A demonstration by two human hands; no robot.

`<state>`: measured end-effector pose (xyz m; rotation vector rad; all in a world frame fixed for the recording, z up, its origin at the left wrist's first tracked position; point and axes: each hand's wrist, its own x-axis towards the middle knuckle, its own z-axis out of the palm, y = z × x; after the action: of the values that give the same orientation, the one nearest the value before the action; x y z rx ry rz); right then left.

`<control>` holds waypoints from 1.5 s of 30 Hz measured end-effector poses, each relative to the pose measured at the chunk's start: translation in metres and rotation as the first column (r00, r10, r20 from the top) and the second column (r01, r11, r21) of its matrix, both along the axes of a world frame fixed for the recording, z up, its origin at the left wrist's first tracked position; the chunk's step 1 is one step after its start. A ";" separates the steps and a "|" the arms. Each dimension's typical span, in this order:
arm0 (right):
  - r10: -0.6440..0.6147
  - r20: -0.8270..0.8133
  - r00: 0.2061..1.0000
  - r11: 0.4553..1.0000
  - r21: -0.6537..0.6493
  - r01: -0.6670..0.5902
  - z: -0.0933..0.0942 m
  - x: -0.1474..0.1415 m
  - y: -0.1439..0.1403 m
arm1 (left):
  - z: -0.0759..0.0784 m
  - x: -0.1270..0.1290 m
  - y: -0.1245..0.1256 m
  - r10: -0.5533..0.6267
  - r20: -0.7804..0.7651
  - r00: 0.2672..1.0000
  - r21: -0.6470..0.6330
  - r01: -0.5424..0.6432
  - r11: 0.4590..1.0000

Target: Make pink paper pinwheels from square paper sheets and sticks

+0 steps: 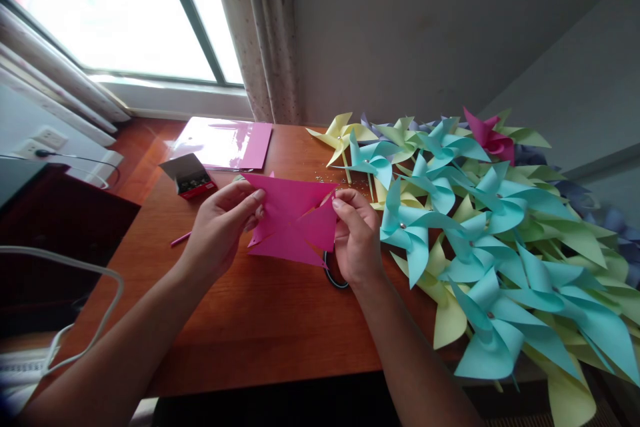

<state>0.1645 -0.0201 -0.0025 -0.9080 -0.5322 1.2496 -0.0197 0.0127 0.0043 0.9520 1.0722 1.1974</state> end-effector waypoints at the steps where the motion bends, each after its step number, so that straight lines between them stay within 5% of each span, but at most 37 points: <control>1: 0.012 0.001 1.000 1.000 -0.003 -0.012 -0.001 0.000 0.000 | 0.000 0.000 0.000 0.006 0.017 1.000 0.001 -0.006 1.000; 13: -0.018 0.146 0.989 1.000 -0.020 0.021 -0.001 0.012 0.006 | 0.000 -0.003 0.000 0.032 -0.082 0.996 0.102 -0.024 0.994; 24: 0.242 0.321 0.915 0.969 -0.120 -0.214 -0.004 0.005 0.002 | -0.003 -0.002 -0.001 -0.041 -0.360 0.932 0.194 0.118 0.974; 32: 0.170 0.686 0.708 0.977 -0.022 -0.214 -0.003 -0.002 -0.002 | -0.011 0.002 -0.007 -0.144 -0.443 0.885 0.215 0.262 0.941; 42: 0.043 0.788 0.614 0.953 0.153 -0.263 -0.002 -0.006 -0.004 | -0.008 0.007 -0.013 -0.106 -0.700 0.707 0.327 0.449 0.831; 45: 0.011 0.814 0.580 0.941 0.188 -0.282 -0.001 -0.006 -0.003 | -0.007 0.008 -0.015 -0.120 -0.703 0.701 0.320 0.462 0.827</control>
<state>0.1587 -0.0235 -0.0032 -1.1654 -1.5287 0.7896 -0.0112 -0.0020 -0.0023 1.9821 1.1019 0.8554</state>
